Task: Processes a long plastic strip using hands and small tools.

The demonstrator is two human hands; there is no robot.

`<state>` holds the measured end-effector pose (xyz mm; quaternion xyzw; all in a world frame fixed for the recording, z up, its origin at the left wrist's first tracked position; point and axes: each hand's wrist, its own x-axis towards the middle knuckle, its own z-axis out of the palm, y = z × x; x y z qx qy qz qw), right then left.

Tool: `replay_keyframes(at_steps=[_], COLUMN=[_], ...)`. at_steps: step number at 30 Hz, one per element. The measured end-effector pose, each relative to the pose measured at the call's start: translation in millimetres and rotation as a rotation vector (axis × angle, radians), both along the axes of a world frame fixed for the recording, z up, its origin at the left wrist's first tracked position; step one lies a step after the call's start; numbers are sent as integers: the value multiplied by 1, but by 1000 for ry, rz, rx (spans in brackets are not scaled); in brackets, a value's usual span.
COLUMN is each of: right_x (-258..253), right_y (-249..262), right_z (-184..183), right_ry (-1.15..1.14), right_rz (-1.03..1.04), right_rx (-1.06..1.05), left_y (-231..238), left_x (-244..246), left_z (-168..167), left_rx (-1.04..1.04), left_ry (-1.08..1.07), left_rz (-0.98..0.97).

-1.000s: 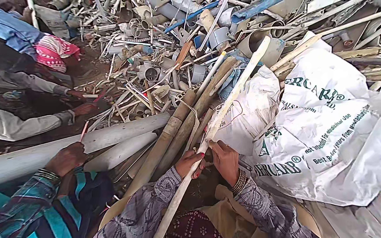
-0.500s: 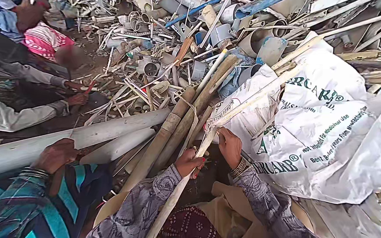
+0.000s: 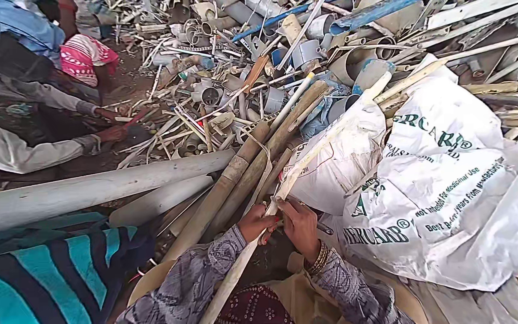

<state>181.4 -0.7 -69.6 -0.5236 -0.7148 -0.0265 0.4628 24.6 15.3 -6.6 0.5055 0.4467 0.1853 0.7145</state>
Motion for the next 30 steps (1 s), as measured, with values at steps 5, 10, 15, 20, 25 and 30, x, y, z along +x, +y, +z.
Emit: replay_keyframes(at_steps=[5,10,15,20,25,30], right_x=[24,6,12,10,1,17], right_y=[26,8,16,16,5,24], right_z=[-2,-6,-10,-15,-20,-23], right_ry=[141,117,168,166,64,215], right_rz=[-146,-9,-56,-66,-6,-124], right_rx=[-124,12,26,18,168,57], left_y=[-3,-1,0,-1,1,-2], left_x=[1,-2,-2,-4,-6,-5], left_z=[-1,-4,-4,-4,-5,-2], left_rx=[-61,-87,-108,-140,-139,-122], left_ry=[-160,-212,-262,-256,-273,-265], left_rz=[29,66,60,40,26,19])
